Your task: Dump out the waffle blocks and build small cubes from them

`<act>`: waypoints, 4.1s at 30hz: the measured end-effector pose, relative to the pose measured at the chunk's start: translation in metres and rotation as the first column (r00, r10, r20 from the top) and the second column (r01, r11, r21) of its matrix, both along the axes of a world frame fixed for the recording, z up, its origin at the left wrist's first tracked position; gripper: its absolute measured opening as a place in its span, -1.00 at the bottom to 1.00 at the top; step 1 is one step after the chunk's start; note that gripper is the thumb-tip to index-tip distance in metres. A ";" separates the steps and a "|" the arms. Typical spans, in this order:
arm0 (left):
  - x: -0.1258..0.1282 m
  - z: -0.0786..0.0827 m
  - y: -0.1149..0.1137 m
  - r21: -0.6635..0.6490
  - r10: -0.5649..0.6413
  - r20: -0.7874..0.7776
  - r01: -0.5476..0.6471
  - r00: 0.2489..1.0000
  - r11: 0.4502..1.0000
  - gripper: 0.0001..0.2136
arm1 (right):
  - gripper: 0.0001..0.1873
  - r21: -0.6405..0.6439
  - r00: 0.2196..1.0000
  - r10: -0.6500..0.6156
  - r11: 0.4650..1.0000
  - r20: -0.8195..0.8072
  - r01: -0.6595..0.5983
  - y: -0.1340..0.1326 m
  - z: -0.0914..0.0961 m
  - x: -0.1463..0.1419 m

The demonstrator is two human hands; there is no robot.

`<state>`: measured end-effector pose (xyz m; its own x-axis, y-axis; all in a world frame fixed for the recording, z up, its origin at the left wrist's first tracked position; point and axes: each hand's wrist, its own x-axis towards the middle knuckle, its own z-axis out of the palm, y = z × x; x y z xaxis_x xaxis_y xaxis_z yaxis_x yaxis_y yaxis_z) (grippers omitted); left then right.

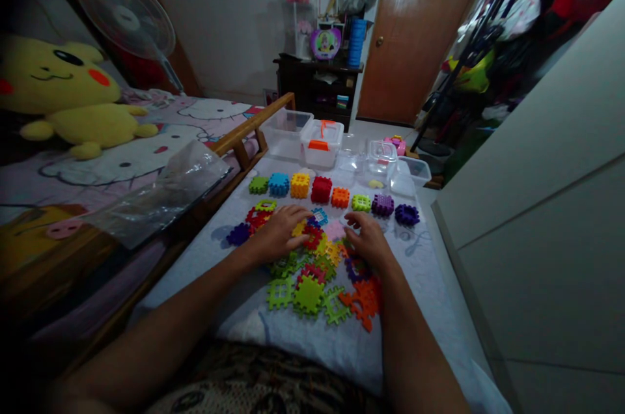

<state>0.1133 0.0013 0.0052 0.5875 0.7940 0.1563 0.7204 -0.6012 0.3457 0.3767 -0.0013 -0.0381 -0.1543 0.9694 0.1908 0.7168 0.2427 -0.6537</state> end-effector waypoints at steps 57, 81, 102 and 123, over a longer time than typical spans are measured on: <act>-0.011 0.001 0.001 -0.121 0.083 -0.194 -0.108 0.977 0.987 -0.57 | -0.54 -0.129 0.942 0.226 0.971 0.248 -0.199 -0.016 0.016 -0.039; 0.016 -0.015 0.014 -0.190 0.180 0.345 -0.120 0.921 0.974 -0.85 | -0.45 0.181 0.986 0.166 0.970 0.006 -0.164 -0.012 0.009 -0.033; -0.088 -0.055 0.042 -0.046 0.490 0.326 -0.504 0.808 0.863 -0.83 | -0.40 -0.066 0.907 0.281 0.959 0.312 -0.274 -0.015 0.019 -0.061; -0.086 -0.056 0.038 -0.110 0.489 0.398 -0.489 0.776 0.865 -0.86 | -0.51 0.225 0.962 0.167 0.950 0.216 -0.215 0.028 0.054 -0.045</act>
